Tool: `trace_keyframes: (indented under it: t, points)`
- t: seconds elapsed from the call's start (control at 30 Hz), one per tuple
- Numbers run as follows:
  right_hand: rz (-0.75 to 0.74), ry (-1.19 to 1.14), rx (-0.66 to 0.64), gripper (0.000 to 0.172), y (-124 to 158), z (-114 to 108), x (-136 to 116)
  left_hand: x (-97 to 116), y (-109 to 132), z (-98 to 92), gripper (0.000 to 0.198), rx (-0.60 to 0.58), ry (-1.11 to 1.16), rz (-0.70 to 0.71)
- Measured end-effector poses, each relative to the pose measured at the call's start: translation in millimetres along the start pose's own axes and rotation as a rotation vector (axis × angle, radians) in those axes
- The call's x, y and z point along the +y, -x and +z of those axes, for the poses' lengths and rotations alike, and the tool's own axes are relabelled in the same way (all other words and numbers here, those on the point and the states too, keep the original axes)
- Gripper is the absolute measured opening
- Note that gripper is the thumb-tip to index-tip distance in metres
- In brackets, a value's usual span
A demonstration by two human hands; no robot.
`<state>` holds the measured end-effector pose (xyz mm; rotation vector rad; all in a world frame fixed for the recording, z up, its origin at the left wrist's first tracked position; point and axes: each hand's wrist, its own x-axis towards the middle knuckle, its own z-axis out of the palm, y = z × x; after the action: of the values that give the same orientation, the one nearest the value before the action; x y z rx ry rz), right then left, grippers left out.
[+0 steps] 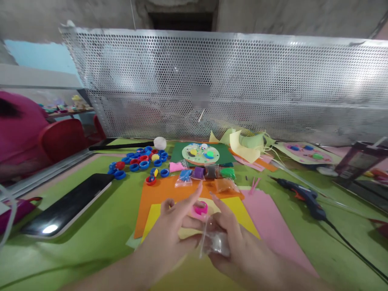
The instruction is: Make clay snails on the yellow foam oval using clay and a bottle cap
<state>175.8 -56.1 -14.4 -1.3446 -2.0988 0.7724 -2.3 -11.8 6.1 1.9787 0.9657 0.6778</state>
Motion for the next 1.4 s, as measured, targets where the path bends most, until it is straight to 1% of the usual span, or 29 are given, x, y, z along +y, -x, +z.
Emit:
trace_keyframes:
  t: [0.1, 0.17, 0.23, 0.33, 0.37, 0.4, 0.47, 0.53, 0.6, 0.63, 0.7, 0.73, 0.83, 0.93, 1.03, 1.1, 1.17, 1.23, 1.33, 1.4]
  points:
    - [-0.083, -0.019, 0.021, 0.089, 0.4, 1.8, 0.9, -1.1, -0.9, 0.6, 0.073, 0.000, 0.071, -0.109]
    - [-0.082, -0.009, 0.016, 0.090, -0.1, 2.8, 2.0, -1.9, -0.9, 1.9, 0.075, 0.021, 0.091, -0.158]
    - [-0.065, 0.001, 0.022, 0.092, -1.3, 4.2, 3.5, -2.1, -0.3, 4.1, 0.078, 0.056, 0.086, -0.148]
    - [-0.053, -0.011, 0.037, 0.094, -3.1, 6.7, 6.0, -0.1, 1.2, 7.1, 0.075, 0.092, 0.060, -0.066]
    - [-0.042, -0.011, 0.036, 0.094, -3.3, 7.1, 6.4, 1.0, 1.5, 7.2, 0.073, 0.100, 0.059, -0.062]
    - [-0.033, -0.007, 0.033, 0.093, -3.4, 6.8, 6.4, 2.1, 1.4, 6.5, 0.072, 0.104, 0.073, -0.086]
    - [-0.032, 0.023, 0.027, 0.090, -3.0, 3.3, 5.0, 4.2, -0.5, 1.7, 0.075, 0.081, 0.165, -0.185]
    - [-0.040, 0.070, 0.046, 0.082, -2.4, -4.3, 2.6, 5.3, -4.8, -6.9, 0.078, 0.043, 0.329, -0.289]
    - [-0.022, 0.119, 0.103, 0.075, -2.2, -14.2, 1.3, 4.8, -10.7, -17.0, 0.073, 0.093, 0.476, -0.328]
    - [0.010, 0.144, 0.137, 0.073, -2.4, -18.9, 1.6, 4.2, -13.7, -21.5, 0.070, 0.143, 0.526, -0.322]
    - [0.062, 0.205, 0.219, 0.069, -3.5, -26.1, 4.6, 2.6, -18.8, -27.9, 0.065, 0.212, 0.574, -0.307]
    - [0.078, 0.237, 0.256, 0.067, -4.4, -28.0, 6.9, 2.0, -20.4, -29.5, 0.064, 0.228, 0.580, -0.300]
    - [0.076, 0.287, 0.320, 0.063, -6.9, -28.9, 12.0, 1.5, -21.3, -29.4, 0.063, 0.195, 0.552, -0.280]
    - [0.079, 0.286, 0.278, 0.064, -6.6, -27.5, 8.3, 2.1, -16.3, -25.0, 0.063, 0.130, 0.434, -0.201]
    - [0.075, 0.278, 0.188, 0.065, -3.1, -25.7, 1.9, 1.1, -8.4, -17.9, 0.061, 0.094, 0.246, -0.019]
    - [0.050, 0.282, 0.172, 0.061, -0.8, -22.2, 2.0, -0.7, -4.3, -12.4, 0.061, 0.078, 0.141, 0.104]
    - [-0.011, 0.284, 0.163, 0.058, 0.4, -16.9, 6.0, -2.5, -2.2, -7.6, 0.059, 0.080, 0.072, 0.190]
    - [-0.088, 0.286, 0.145, 0.059, 0.4, -11.4, 11.2, -3.3, -1.7, -4.7, 0.060, 0.093, 0.027, 0.234]
    - [-0.211, 0.310, 0.144, 0.062, -0.8, -6.2, 15.9, -3.6, -2.4, -4.5, 0.058, 0.084, -0.082, 0.246]
    - [-0.253, 0.311, 0.138, 0.063, -1.7, -5.2, 16.3, -4.4, -2.6, -5.8, 0.056, 0.064, -0.162, 0.254]
